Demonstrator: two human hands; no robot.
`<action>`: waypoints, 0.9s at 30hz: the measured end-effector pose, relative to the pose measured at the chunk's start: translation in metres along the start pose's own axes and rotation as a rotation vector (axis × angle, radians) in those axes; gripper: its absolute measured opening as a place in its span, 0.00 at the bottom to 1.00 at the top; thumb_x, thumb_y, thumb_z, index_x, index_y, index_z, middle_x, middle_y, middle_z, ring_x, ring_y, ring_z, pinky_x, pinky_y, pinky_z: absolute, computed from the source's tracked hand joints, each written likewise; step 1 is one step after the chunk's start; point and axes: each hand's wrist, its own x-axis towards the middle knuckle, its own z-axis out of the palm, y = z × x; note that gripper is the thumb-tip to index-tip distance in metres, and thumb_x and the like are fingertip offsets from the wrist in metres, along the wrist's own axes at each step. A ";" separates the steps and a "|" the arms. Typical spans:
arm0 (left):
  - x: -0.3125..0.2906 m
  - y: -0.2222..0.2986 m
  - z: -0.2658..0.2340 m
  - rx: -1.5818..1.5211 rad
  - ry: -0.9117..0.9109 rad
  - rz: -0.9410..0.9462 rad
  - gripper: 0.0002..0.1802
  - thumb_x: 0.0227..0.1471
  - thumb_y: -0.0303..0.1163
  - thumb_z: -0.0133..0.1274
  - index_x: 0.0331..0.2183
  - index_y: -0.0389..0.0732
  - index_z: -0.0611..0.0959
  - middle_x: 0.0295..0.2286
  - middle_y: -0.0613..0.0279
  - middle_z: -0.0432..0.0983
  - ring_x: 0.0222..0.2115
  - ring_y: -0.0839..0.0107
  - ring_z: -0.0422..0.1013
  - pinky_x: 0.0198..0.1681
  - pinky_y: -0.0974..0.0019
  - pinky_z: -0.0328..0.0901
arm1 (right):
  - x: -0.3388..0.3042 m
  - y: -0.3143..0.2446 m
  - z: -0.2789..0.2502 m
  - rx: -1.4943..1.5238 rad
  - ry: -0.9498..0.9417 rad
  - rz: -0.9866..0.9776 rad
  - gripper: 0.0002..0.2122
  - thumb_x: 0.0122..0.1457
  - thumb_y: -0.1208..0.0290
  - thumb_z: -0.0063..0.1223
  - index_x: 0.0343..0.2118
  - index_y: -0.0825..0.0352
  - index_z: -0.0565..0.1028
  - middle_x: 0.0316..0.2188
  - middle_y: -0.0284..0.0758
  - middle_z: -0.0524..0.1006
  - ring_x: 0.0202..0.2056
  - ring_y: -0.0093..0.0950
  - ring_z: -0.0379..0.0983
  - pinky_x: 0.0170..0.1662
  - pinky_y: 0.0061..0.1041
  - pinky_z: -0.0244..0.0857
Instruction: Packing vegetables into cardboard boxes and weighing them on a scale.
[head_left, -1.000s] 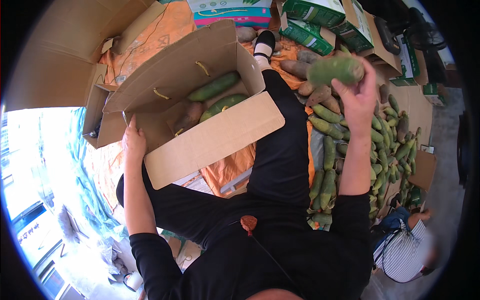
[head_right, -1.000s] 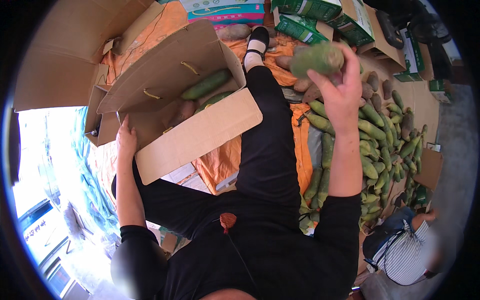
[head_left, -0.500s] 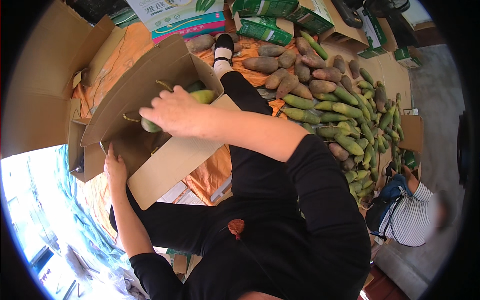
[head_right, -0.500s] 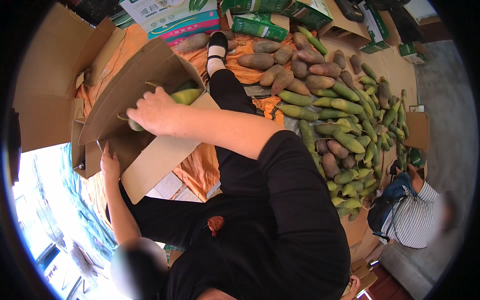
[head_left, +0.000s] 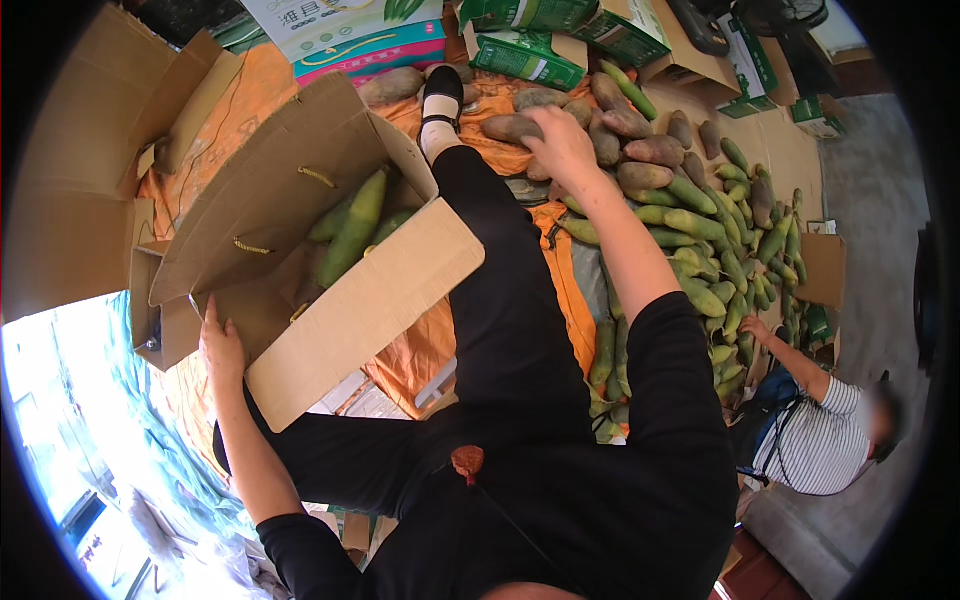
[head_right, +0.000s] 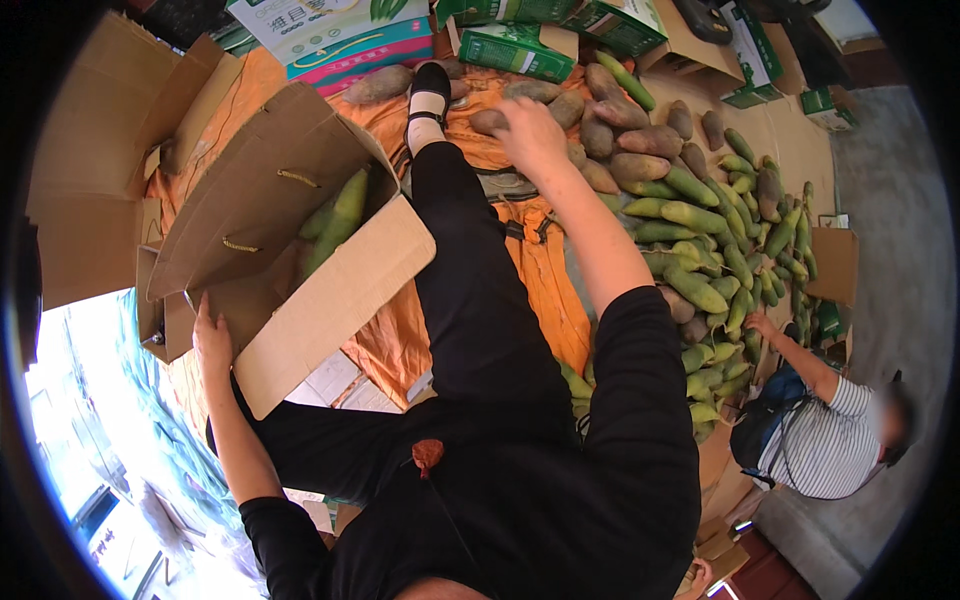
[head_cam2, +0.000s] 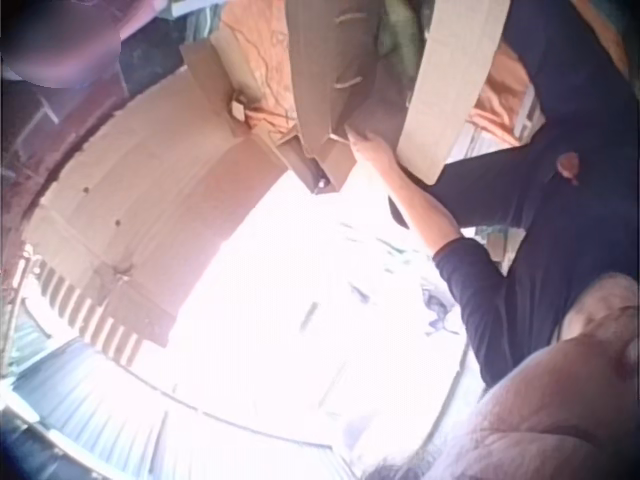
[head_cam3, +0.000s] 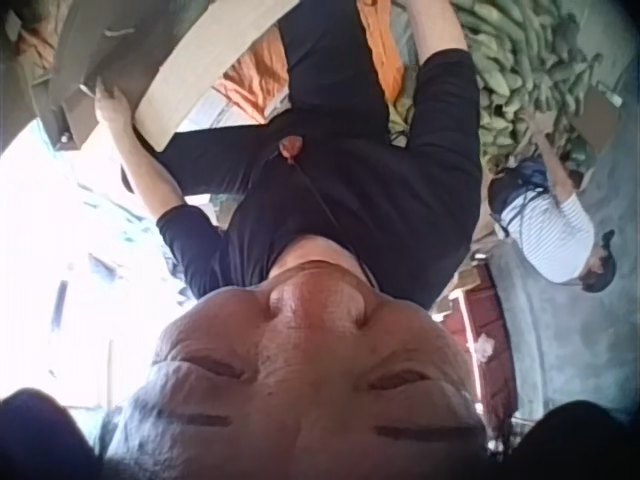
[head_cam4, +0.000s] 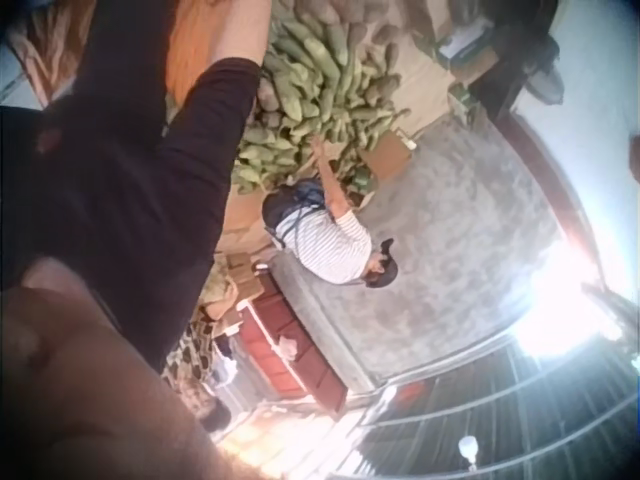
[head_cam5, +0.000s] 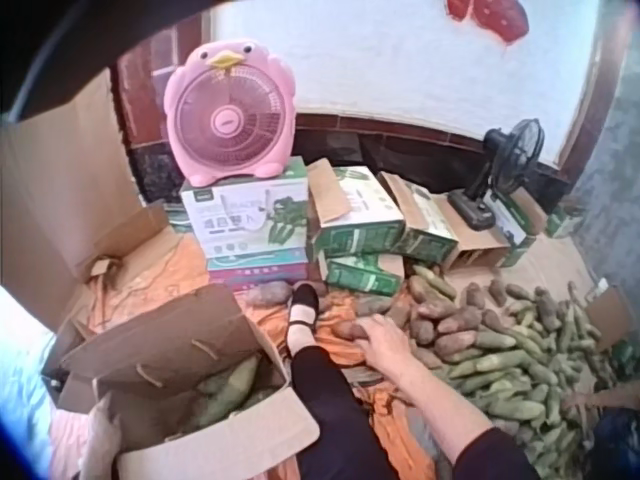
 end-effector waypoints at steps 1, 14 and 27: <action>0.000 0.000 0.000 -0.028 0.005 0.008 0.29 0.49 0.21 0.46 0.55 0.37 0.65 0.44 0.37 0.70 0.45 0.47 0.68 0.49 0.55 0.62 | -0.007 0.018 0.010 -0.115 -0.122 0.085 0.17 0.48 0.72 0.57 0.44 0.60 0.73 0.43 0.35 0.70 0.49 0.38 0.64 0.48 0.35 0.63; -0.003 0.016 -0.005 -0.010 -0.035 -0.128 0.29 0.50 0.20 0.44 0.56 0.38 0.64 0.47 0.39 0.68 0.48 0.48 0.66 0.51 0.57 0.61 | -0.038 0.146 0.103 -0.770 -0.329 -0.057 0.16 0.54 0.73 0.50 0.47 0.57 0.70 0.53 0.29 0.63 0.60 0.31 0.51 0.48 0.41 0.58; -0.005 0.006 -0.001 -0.019 -0.003 -0.087 0.30 0.49 0.20 0.44 0.56 0.38 0.64 0.49 0.40 0.66 0.50 0.49 0.64 0.54 0.57 0.59 | -0.070 0.118 0.097 -0.652 -0.557 0.431 0.20 0.46 0.67 0.61 0.44 0.58 0.71 0.47 0.33 0.68 0.53 0.32 0.61 0.49 0.39 0.59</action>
